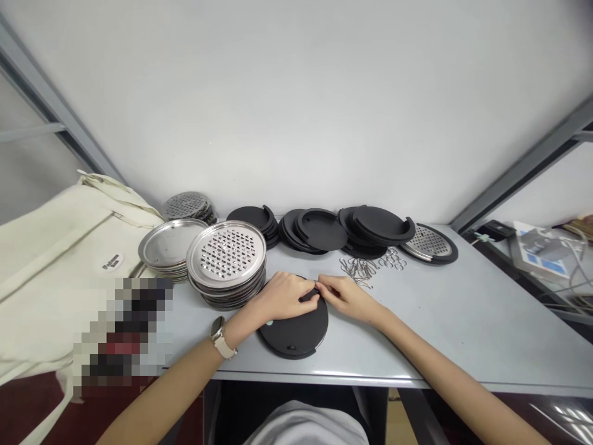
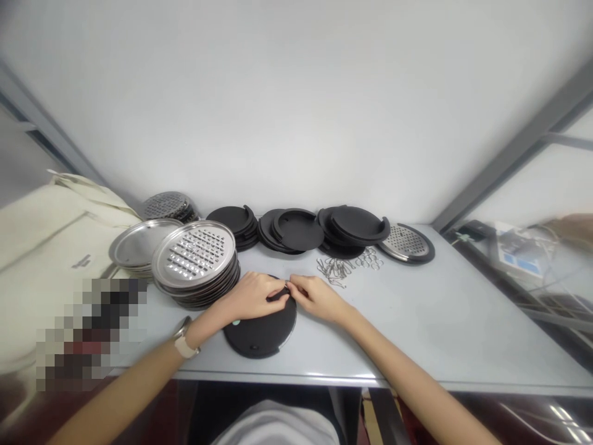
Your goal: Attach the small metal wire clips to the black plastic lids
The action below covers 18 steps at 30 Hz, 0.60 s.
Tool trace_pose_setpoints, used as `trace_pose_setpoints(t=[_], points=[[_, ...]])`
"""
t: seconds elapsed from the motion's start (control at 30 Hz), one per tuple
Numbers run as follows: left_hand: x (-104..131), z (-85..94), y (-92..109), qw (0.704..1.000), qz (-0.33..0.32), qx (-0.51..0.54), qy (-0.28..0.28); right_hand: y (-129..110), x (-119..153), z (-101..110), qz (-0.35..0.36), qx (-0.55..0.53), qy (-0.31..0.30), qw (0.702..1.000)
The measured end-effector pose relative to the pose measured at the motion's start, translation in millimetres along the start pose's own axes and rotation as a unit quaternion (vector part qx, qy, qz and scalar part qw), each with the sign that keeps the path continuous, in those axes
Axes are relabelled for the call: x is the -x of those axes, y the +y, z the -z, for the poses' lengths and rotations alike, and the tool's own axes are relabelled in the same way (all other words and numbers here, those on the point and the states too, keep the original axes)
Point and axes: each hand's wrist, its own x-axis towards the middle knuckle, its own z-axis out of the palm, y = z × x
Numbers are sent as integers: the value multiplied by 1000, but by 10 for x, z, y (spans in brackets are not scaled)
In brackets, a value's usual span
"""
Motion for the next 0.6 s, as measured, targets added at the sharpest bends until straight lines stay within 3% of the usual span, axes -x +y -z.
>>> trace_pose_setpoints(t=[0.6], points=[[3,23,5,1000,3,-3,-11,20,-17,1,-7,-1,6,1000]])
